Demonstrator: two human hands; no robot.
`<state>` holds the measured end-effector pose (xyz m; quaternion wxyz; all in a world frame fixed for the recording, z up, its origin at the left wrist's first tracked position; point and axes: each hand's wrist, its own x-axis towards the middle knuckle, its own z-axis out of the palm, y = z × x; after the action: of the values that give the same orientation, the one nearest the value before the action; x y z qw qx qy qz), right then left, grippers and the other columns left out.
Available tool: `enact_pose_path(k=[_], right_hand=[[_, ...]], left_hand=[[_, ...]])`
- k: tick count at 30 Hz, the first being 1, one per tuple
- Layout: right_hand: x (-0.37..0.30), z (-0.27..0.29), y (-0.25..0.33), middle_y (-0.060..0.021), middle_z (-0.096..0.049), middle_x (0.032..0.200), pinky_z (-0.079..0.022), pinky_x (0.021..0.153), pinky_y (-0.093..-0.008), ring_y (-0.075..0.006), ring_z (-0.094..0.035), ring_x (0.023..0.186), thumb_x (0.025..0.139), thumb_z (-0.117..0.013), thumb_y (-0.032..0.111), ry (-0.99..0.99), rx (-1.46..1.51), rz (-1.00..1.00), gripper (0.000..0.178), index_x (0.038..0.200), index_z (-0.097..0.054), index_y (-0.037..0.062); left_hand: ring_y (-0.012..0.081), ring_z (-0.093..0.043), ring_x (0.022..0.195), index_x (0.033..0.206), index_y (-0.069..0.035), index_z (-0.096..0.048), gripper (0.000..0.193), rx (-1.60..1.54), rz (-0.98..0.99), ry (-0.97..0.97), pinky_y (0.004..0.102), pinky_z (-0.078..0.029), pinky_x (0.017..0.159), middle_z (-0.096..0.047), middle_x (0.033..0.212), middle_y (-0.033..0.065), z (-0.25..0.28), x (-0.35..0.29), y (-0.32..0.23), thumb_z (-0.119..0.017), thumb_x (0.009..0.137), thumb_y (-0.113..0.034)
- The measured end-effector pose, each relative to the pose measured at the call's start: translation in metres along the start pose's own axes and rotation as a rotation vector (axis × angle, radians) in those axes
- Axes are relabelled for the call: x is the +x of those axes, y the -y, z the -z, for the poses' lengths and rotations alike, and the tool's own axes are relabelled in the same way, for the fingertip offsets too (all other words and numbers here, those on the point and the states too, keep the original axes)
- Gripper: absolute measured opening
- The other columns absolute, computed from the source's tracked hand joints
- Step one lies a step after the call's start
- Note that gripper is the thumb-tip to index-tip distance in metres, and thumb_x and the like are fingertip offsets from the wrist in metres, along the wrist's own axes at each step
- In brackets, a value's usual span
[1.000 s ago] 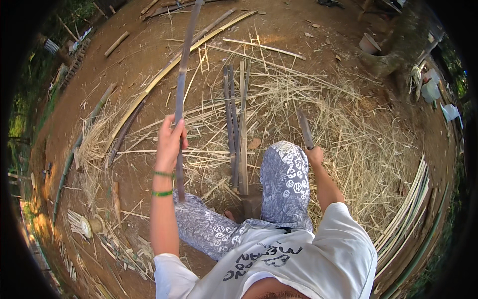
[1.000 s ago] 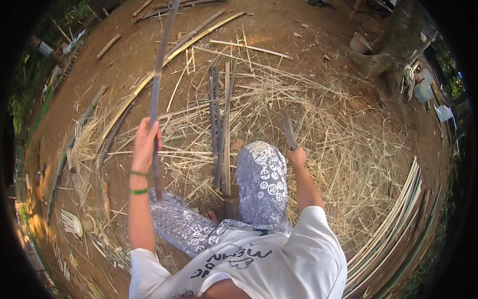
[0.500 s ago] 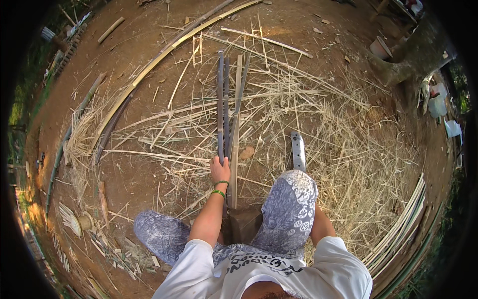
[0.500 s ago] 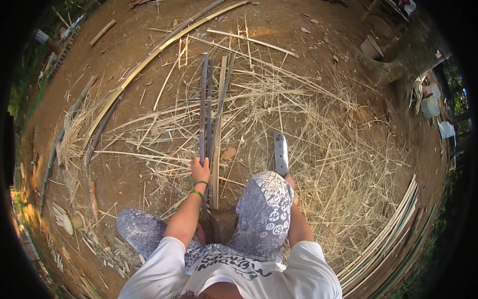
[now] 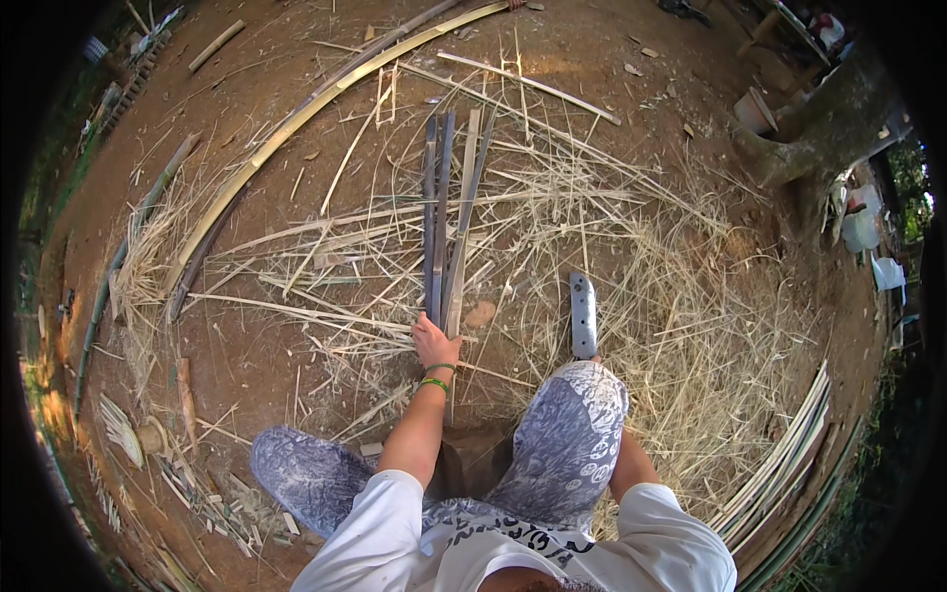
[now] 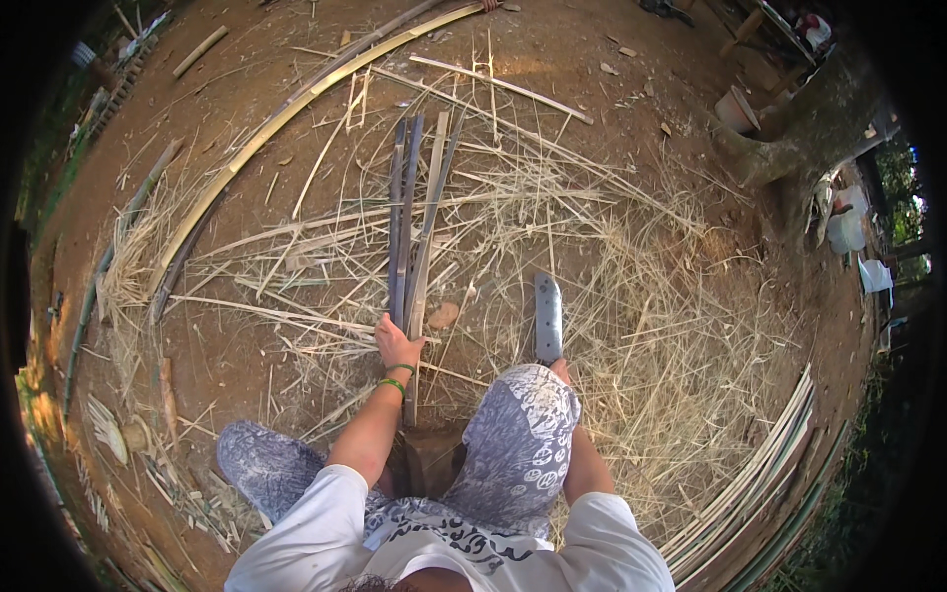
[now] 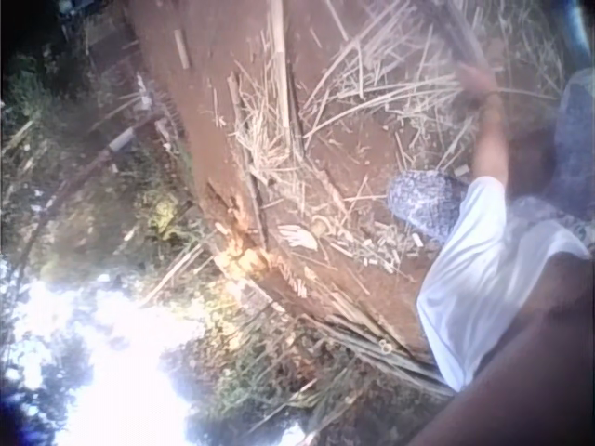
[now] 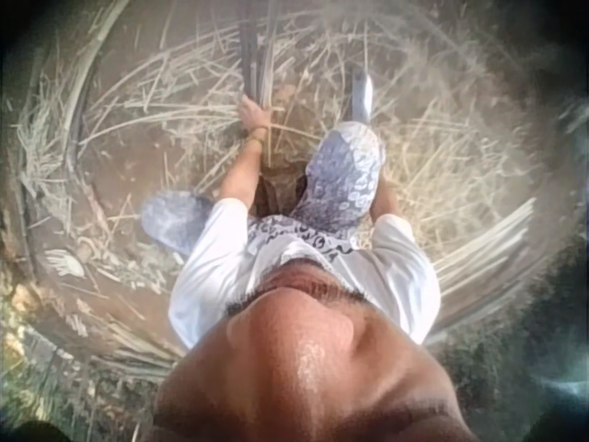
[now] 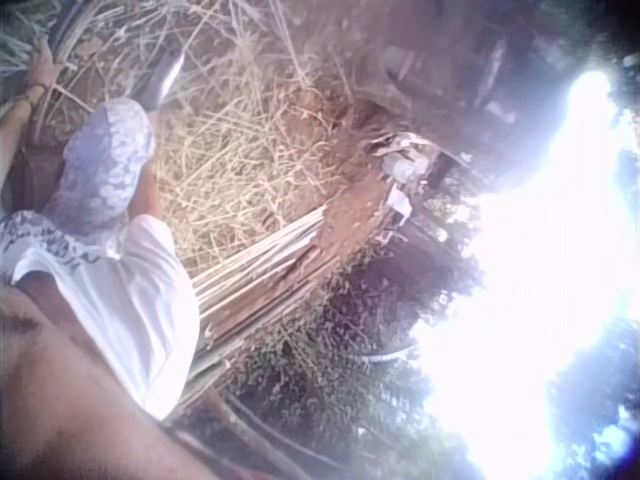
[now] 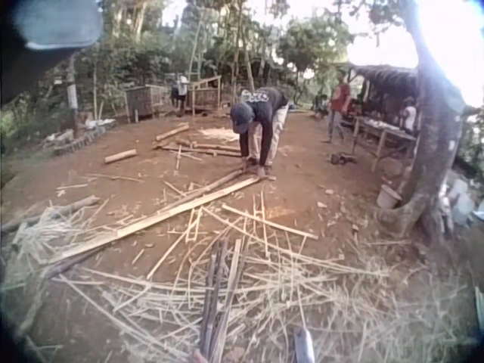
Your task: The person walks through a cluttered outdoor area and sits on the ground. They use a machete to split a long bamboo pole into thin strips, repeatedly striking the pole against a wooden block to separate the layers.
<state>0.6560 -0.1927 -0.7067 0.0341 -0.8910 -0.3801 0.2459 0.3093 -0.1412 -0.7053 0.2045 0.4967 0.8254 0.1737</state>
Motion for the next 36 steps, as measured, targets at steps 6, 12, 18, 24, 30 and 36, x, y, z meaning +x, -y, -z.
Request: enact_pose_path(k=[6,12,18,24,30,36], right_hand=[[-0.004,0.001,0.003,-0.0237,-0.07,0.089,-0.053,0.077,-0.0476,-0.0405,-0.068,0.087,0.073,-0.076,0.043,0.002,0.006,0.012,0.052,0.099,-0.068,-0.001],[-0.008,0.002,0.002,-0.0234,-0.07,0.088,-0.052,0.077,-0.0476,-0.0403,-0.068,0.086,0.073,-0.075,0.042,-0.002,0.024,0.012,0.051,0.098,-0.068,-0.0011],[-0.016,0.0,-0.002,-0.0231,-0.07,0.087,-0.052,0.077,-0.0476,-0.0402,-0.068,0.085,0.074,-0.075,0.042,-0.003,0.078,-0.01,0.049,0.096,-0.067,-0.0012],[-0.022,-0.005,-0.01,-0.0227,-0.07,0.086,-0.052,0.076,-0.0476,-0.0401,-0.068,0.084,0.074,-0.074,0.041,-0.025,0.18,-0.015,0.048,0.095,-0.067,-0.0013],[-0.053,0.064,0.068,-0.0228,-0.068,0.078,-0.05,0.072,-0.0452,-0.0399,-0.067,0.075,0.075,-0.069,0.027,-0.04,0.326,0.206,0.033,0.09,-0.066,-0.0027],[-0.039,0.101,0.114,-0.0232,-0.067,0.075,-0.05,0.068,-0.0451,-0.0395,-0.066,0.072,0.076,-0.068,0.023,-0.165,0.245,0.357,0.029,0.085,-0.064,-0.004]], left_hand=[[0.0423,-0.059,0.103,0.126,0.006,-0.039,0.079,0.095,0.072,0.315,0.0466,-0.053,0.091,-0.056,0.113,0.0269,-0.006,0.018,0.005,-0.084,0.068,-0.022],[0.04,-0.065,0.096,0.128,0.01,-0.039,0.073,0.063,0.131,0.27,0.0458,-0.056,0.085,-0.064,0.102,0.0265,-0.003,0.013,-0.007,-0.078,0.077,-0.024],[0.0405,-0.065,0.1,0.136,0.014,-0.032,0.087,-0.035,0.078,0.348,0.0461,-0.056,0.083,-0.064,0.106,0.0306,0.052,0.035,-0.007,-0.075,0.077,-0.032],[0.0404,-0.066,0.1,0.121,0.012,-0.053,0.076,0.222,-0.042,0.284,0.0444,-0.055,0.087,-0.066,0.104,0.0299,0.17,0.101,0.008,-0.079,0.07,-0.038],[0.0397,-0.067,0.095,0.106,0.006,-0.064,0.054,0.387,-0.137,0.26,0.0448,-0.055,0.086,-0.068,0.098,0.0281,0.337,0.116,0.023,-0.08,0.065,-0.025],[0.0414,-0.064,0.091,0.107,0.001,-0.065,0.054,0.63,-0.306,0.093,0.0463,-0.052,0.083,-0.067,0.093,0.0255,0.517,0.084,0.041,-0.079,0.06,-0.019]])
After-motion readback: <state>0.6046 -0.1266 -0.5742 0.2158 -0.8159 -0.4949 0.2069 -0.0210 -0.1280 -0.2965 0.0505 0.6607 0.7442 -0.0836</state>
